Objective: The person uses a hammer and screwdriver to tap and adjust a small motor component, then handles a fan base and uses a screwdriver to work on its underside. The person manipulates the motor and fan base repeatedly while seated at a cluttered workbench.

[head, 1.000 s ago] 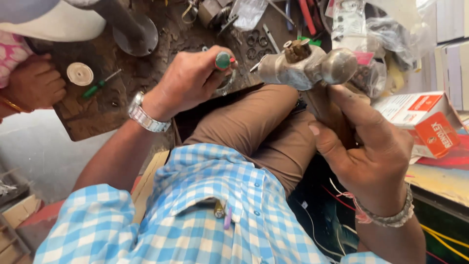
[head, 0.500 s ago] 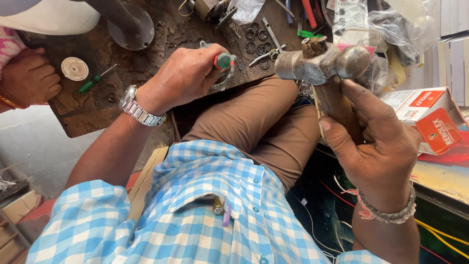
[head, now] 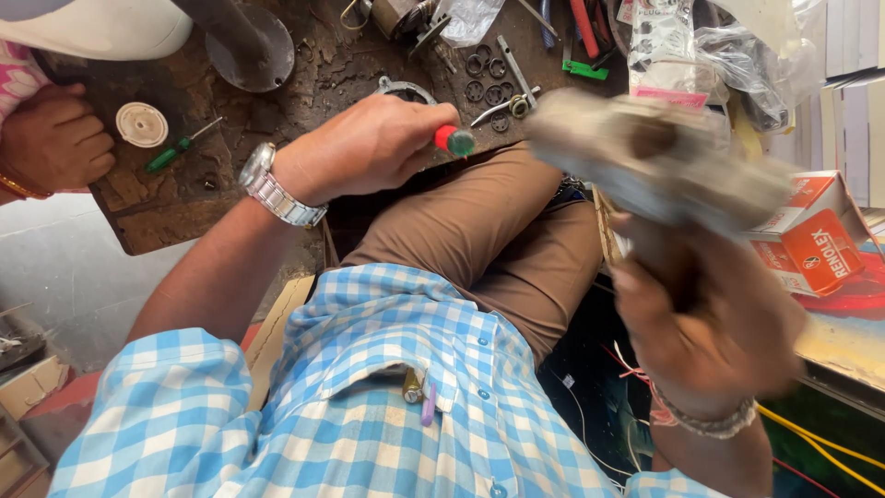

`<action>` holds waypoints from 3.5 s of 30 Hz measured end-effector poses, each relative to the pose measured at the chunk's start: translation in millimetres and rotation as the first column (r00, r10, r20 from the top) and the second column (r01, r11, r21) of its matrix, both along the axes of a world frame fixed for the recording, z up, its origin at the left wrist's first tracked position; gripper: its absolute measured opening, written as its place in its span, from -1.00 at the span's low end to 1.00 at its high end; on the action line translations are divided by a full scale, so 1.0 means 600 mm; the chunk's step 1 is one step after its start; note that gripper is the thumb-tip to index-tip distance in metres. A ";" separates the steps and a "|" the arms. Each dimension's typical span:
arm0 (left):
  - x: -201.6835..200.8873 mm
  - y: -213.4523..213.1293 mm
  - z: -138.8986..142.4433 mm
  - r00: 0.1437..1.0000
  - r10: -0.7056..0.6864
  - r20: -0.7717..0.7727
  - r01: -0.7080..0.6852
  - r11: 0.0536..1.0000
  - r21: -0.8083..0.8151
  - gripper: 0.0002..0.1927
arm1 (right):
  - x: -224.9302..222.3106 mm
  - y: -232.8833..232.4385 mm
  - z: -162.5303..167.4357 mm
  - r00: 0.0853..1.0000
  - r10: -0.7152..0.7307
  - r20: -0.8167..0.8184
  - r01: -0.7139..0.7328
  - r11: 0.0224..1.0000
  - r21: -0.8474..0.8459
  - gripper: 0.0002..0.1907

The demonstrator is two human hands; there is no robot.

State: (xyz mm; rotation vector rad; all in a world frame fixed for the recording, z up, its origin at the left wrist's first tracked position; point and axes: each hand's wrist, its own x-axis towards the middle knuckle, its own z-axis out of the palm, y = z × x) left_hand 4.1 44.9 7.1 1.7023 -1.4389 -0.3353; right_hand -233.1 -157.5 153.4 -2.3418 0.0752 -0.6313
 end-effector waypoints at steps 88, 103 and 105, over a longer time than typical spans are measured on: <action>-0.003 0.017 -0.024 0.979 0.205 -0.023 -0.205 0.963 -0.173 -0.86 | 0.012 -0.001 -0.010 0.986 0.037 -0.162 -0.057 0.992 -0.117 -0.50; -0.009 0.012 -0.044 0.978 0.210 0.012 -0.203 0.954 -0.221 -0.84 | 0.010 0.045 0.013 0.962 0.022 0.271 0.020 0.988 -0.151 -0.50; -0.008 0.012 -0.044 0.977 0.211 0.010 -0.205 0.959 -0.196 -0.85 | 0.036 0.054 0.001 0.993 0.082 0.083 -0.059 0.968 -0.245 -0.50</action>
